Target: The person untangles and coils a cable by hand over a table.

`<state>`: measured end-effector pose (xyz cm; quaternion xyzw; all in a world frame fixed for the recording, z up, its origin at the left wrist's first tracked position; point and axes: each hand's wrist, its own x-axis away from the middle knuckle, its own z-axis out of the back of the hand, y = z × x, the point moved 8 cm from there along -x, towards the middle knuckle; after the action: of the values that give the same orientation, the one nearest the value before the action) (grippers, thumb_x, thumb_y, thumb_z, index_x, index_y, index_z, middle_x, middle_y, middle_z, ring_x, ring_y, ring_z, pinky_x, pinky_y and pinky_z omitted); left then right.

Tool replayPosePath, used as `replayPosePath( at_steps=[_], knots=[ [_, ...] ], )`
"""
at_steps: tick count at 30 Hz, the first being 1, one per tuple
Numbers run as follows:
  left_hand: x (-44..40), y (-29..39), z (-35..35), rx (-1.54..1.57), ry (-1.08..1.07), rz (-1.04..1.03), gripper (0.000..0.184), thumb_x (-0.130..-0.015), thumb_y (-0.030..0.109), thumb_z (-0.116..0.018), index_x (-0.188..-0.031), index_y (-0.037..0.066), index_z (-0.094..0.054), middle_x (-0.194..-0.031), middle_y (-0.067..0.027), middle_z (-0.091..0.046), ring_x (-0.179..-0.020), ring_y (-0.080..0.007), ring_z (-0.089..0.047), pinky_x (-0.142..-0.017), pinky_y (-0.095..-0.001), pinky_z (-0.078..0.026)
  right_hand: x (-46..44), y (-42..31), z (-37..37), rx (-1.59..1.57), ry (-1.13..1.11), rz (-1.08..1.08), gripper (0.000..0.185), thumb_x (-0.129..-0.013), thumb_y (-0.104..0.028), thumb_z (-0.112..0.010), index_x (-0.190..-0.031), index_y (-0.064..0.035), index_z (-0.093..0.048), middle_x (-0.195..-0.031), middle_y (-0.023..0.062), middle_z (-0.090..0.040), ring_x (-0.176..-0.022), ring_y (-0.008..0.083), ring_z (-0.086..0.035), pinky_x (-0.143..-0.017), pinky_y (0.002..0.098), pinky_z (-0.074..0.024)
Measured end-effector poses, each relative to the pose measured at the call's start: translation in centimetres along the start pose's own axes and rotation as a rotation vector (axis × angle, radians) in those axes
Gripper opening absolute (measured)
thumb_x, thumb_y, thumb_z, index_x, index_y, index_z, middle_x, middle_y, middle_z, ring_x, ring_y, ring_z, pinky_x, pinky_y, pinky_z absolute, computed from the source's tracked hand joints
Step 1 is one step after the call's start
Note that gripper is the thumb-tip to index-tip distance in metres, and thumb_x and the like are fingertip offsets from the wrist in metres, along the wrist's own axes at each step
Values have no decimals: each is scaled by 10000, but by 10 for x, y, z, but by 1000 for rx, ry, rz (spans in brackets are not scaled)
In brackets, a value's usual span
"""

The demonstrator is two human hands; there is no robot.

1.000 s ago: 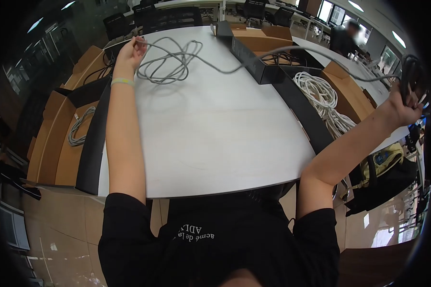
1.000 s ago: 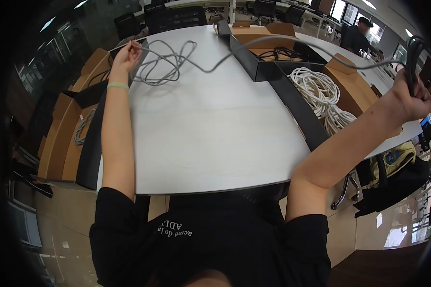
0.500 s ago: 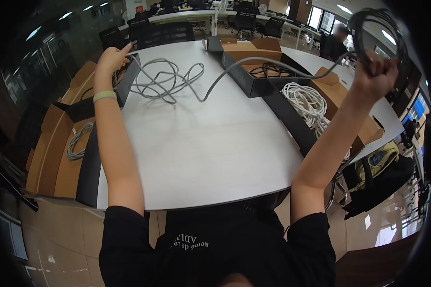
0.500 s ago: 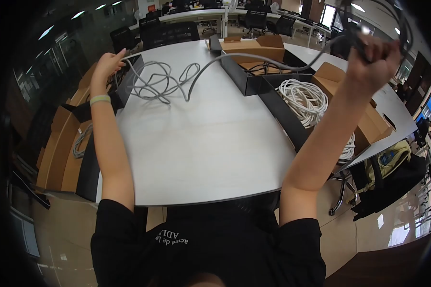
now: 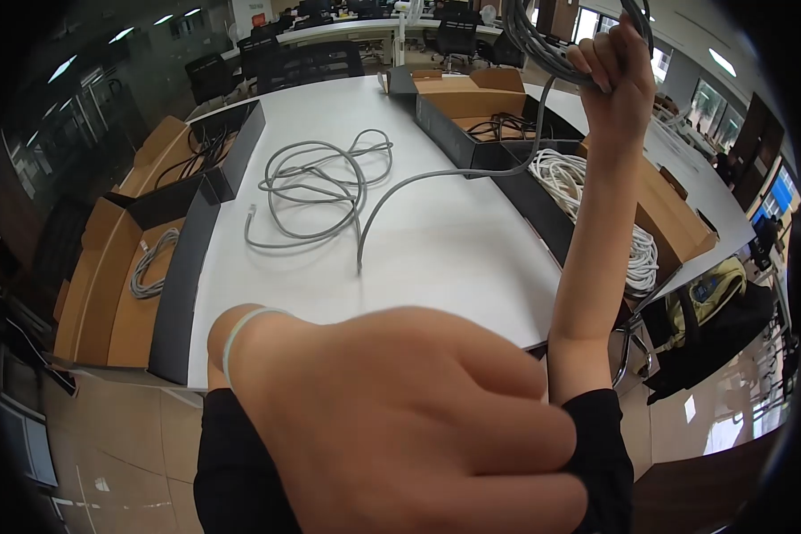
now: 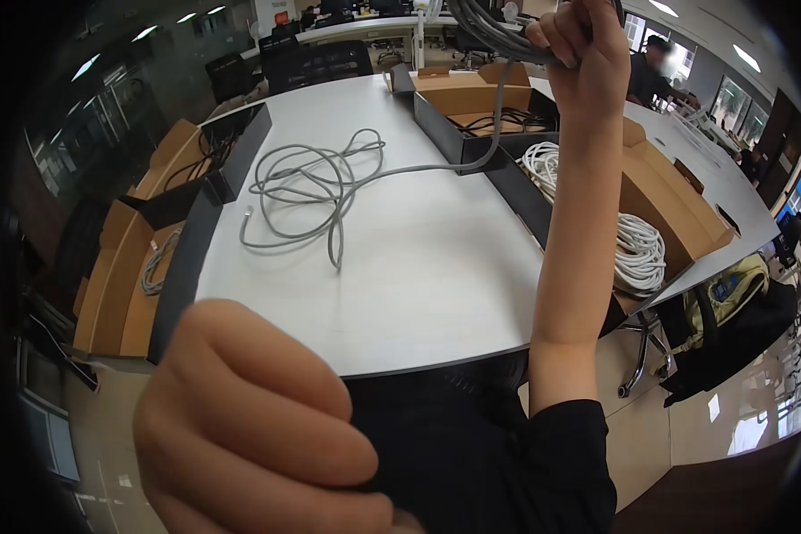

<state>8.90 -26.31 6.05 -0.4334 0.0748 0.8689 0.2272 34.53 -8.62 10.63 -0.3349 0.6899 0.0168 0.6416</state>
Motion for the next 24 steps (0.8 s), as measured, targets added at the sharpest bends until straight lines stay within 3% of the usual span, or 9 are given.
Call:
replayPosePath(
  at_steps=[2,4,10,12,13,15,17,20,24],
  knots=[
    [1,-2,0,9,5,2,241,-885,322,-548,-878,113,-669,-799,-114,-625,-555,-142,-563,-405,-213,-375,1,10,-31,-180,-206,-71,215,-937,-175,-455,-758,-106,-553,-489,-47,-262,-447,69,-266,-544,253,-289],
    [3,-2,1,28,7,-1,238,-879,319,-551,-877,112,-667,-794,-113,-623,-553,-143,-562,-404,-215,-375,14,6,-45,242,495,80,200,-942,-182,-438,-787,-107,-540,-487,-52,-249,-444,62,-260,-532,249,-287],
    [0,7,-3,15,-11,-79,227,-862,310,-559,-874,108,-661,-780,-108,-617,-547,-146,-560,-401,-221,-373,15,4,-33,290,366,-26,172,-939,-203,-436,-799,-133,-509,-481,-72,-217,-415,50,-233,-496,228,-265],
    [-2,3,-3,32,0,-70,224,-856,307,-561,-873,106,-659,-776,-106,-615,-545,-147,-559,-400,-223,-373,1,7,-61,205,-49,-26,186,-939,-192,-430,-772,-134,-488,-482,-72,-217,-416,51,-230,-488,228,-259],
    [1,2,-2,48,4,-53,222,-853,305,-563,-873,106,-658,-773,-105,-614,-544,-148,-559,-400,-224,-372,15,6,-32,351,318,-46,207,-939,-185,-423,-741,-138,-461,-481,-71,-220,-416,52,-224,-487,227,-257],
    [3,10,-7,40,0,-71,219,-847,302,-565,-872,104,-656,-769,-104,-612,-542,-149,-558,-399,-226,-372,-1,10,-66,154,-37,-62,216,-938,-176,-419,-727,-140,-448,-482,-71,-223,-417,52,-220,-489,227,-261],
    [5,11,-8,63,2,-65,217,-841,299,-568,-871,103,-655,-764,-102,-610,-539,-150,-557,-398,-228,-371,16,8,-20,379,386,-56,218,-939,-175,-418,-725,-142,-442,-484,-71,-223,-419,51,-216,-493,230,-266],
    [5,9,-9,81,1,-66,213,-832,295,-572,-869,101,-652,-757,-99,-607,-536,-152,-556,-396,-231,-371,4,19,-19,114,-34,-70,220,-939,-172,-418,-721,-143,-435,-485,-71,-223,-420,50,-217,-495,234,-269],
    [7,8,-11,110,9,-66,209,-820,288,-577,-868,98,-648,-748,-96,-603,-532,-154,-554,-394,-235,-370,16,8,-32,409,361,-49,181,-937,-176,-426,-775,-125,-491,-483,-69,-229,-421,51,-223,-500,236,-272]
  ],
)
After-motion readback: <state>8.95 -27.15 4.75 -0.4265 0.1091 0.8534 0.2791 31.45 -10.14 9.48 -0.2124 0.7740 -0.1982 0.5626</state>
